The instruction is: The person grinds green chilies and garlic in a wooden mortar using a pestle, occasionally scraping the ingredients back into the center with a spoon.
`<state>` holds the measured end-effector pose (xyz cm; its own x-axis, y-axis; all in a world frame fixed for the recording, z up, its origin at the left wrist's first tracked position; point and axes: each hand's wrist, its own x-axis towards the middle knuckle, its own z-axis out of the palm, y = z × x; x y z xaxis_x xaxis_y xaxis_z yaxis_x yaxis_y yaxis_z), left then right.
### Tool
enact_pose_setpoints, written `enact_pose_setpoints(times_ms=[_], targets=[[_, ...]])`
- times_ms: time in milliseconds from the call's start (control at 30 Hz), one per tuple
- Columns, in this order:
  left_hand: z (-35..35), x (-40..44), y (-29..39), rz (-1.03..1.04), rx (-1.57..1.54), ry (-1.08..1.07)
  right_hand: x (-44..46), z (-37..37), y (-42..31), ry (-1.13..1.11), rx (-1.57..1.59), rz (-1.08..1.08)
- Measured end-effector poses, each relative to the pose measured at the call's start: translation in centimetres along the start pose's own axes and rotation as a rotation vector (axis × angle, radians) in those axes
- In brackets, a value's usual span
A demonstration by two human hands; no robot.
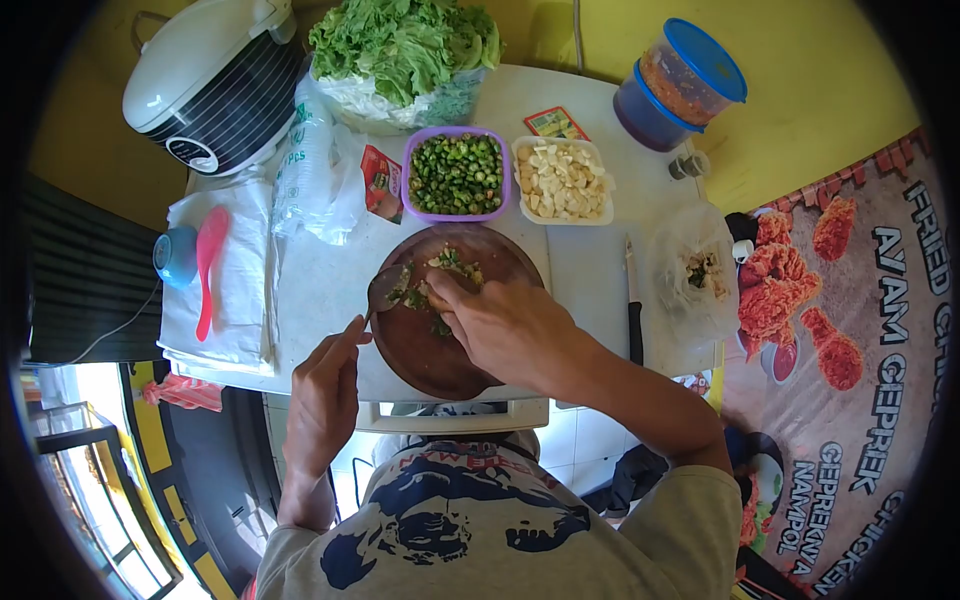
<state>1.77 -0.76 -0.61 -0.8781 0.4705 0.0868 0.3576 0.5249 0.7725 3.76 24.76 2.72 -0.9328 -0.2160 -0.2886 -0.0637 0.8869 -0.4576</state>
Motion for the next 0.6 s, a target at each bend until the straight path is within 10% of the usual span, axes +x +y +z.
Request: enact_pose_setpoints(times_ms=[167, 300, 367, 600], targets=[[0.0, 2.3, -0.9, 0.146, -0.015, -0.017, 0.6, -1.0, 1.0, -0.033, 0.023, 0.04], [1.4, 4.5, -0.7, 0.162, -0.043, -0.013, 1.3, 1.2, 6.7, 0.196, 0.242, -0.353], [1.7, 5.1, 0.2, 0.148, -0.052, -0.057, -0.2, -1.2, 5.6, -0.031, 0.694, 0.09], [1.7, 3.1, 0.7, 0.211, -0.048, -0.127, -0.6, -2.0, 7.0, -0.036, 1.073, 0.37]])
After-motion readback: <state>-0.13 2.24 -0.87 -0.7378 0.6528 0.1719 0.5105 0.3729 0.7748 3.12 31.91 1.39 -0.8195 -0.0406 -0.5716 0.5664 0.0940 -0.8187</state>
